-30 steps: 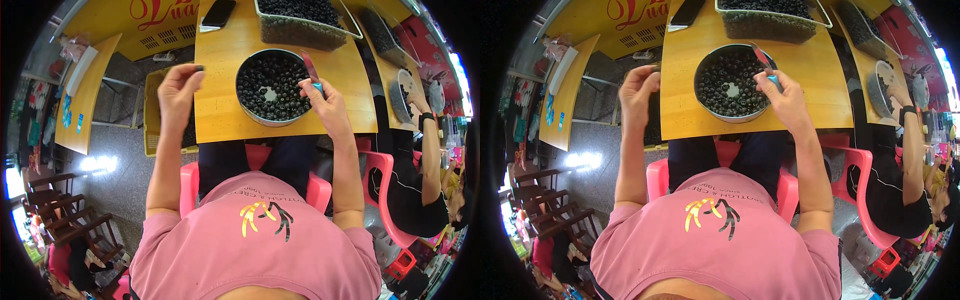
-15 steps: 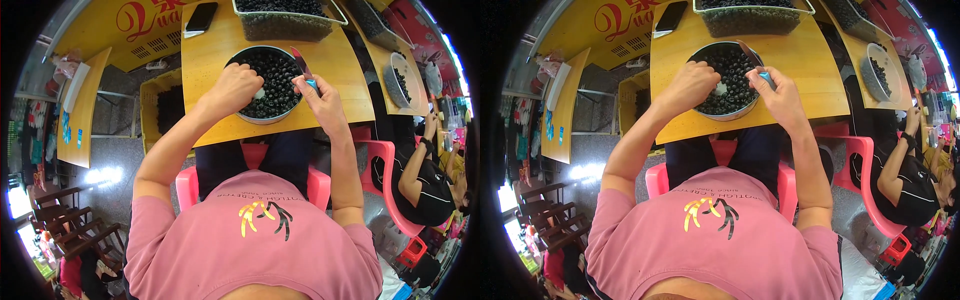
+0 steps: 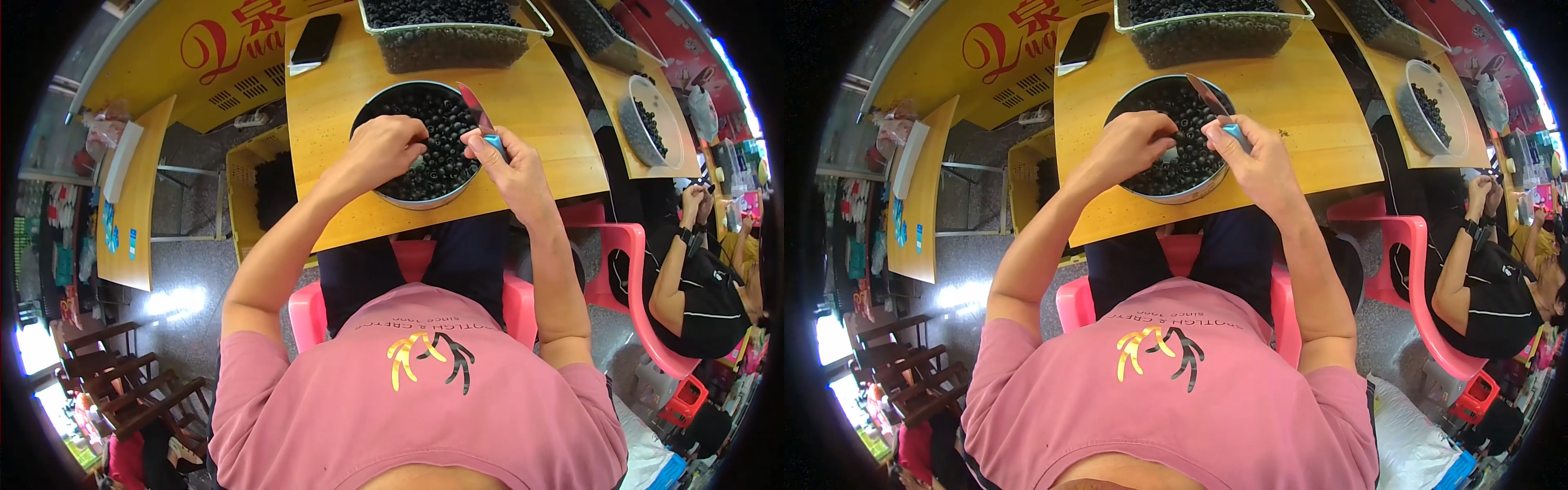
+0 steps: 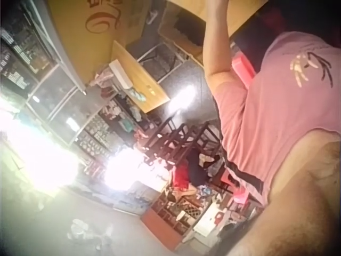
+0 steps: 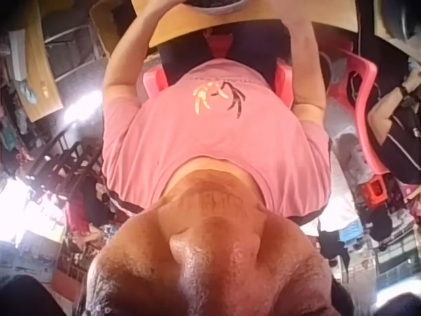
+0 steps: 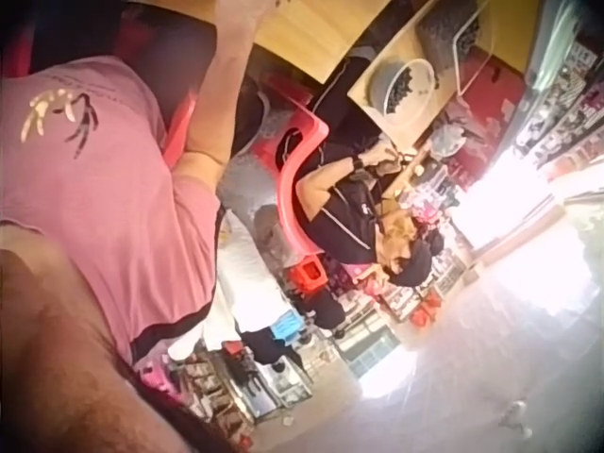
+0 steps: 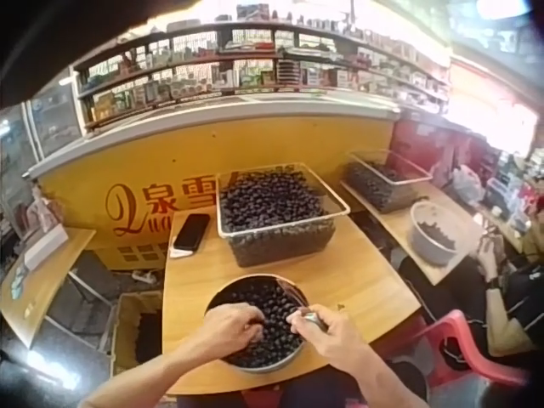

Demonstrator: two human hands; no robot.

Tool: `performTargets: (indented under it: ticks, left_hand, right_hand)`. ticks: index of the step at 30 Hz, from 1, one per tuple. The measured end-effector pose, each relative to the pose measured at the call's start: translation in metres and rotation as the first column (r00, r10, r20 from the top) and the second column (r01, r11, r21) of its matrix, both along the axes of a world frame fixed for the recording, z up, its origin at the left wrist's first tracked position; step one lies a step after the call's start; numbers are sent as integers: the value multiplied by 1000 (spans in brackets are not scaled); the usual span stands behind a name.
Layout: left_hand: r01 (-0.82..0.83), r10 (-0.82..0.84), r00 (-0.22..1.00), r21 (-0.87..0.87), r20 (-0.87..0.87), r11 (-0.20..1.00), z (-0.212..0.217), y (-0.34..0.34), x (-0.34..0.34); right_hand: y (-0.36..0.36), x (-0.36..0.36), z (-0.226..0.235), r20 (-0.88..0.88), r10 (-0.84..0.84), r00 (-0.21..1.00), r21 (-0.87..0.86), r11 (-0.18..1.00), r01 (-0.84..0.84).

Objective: The recorder uses a small knife to peel the skin or extract parts from small black seeds at a workstation.

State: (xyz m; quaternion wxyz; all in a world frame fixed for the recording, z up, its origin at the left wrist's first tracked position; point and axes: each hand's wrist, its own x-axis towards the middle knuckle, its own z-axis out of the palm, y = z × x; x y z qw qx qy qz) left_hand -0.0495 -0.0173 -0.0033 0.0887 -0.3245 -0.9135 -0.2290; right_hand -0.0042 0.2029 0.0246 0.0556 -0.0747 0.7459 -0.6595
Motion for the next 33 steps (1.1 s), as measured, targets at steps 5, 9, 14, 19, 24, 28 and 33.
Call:
performTargets:
  ticks: [5,9,14,19,24,28,33]
  left_hand:
    - [-142,-8,904,318,427,937,35,4,25]
    - [-81,-66,950,447,304,891,40,7,35]
    - [-124,-57,962,611,268,782,32,7,36]
    - [-96,-69,974,674,214,733,25,9,39]
    - [-113,-62,971,676,229,728,26,10,43]
    - [-168,-81,955,748,284,641,19,16,44]
    - [-396,-343,774,829,533,395,21,13,48]
  right_hand:
    - [-18,-4,-6,14,-39,999,-51,998,39]
    - [-26,-5,3,-30,-4,1000,-17,1000,3]
    - [-33,-3,7,49,-14,999,-181,983,23]
    - [-33,-2,8,225,75,971,-422,906,28]
    - [-39,-1,13,166,31,986,-311,950,22]
    - [-40,-3,12,71,-6,997,-203,979,20]
    - [-30,-4,14,253,131,959,-435,901,-8]
